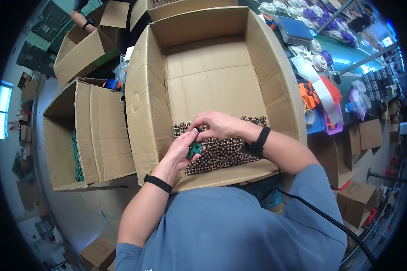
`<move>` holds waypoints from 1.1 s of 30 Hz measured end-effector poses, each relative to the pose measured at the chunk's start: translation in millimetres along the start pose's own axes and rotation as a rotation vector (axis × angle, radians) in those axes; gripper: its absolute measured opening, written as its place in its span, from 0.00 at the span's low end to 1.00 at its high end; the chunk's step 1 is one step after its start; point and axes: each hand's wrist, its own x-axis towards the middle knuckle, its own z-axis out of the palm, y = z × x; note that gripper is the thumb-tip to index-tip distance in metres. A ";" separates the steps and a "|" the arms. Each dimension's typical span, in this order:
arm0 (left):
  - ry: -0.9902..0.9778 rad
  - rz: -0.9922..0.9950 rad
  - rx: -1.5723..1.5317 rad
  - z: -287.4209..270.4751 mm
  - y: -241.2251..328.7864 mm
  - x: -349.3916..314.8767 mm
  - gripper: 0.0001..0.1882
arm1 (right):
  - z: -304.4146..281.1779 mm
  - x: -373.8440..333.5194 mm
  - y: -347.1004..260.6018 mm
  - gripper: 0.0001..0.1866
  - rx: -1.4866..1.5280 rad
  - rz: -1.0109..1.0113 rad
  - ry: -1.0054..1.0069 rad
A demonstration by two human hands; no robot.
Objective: The person sorts small green plastic rings and metallic cylindrical parts between two cardboard boxes. They pick up handfuls of the green rings from one box and transfer them to the other, then pick up handfuls of the metallic parts and transfer them back.
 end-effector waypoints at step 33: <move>-0.020 0.051 -0.048 -26.5 -12.4 -5.2 0.16 | -10.2 -56.2 175.2 0.15 -0.433 0.648 0.357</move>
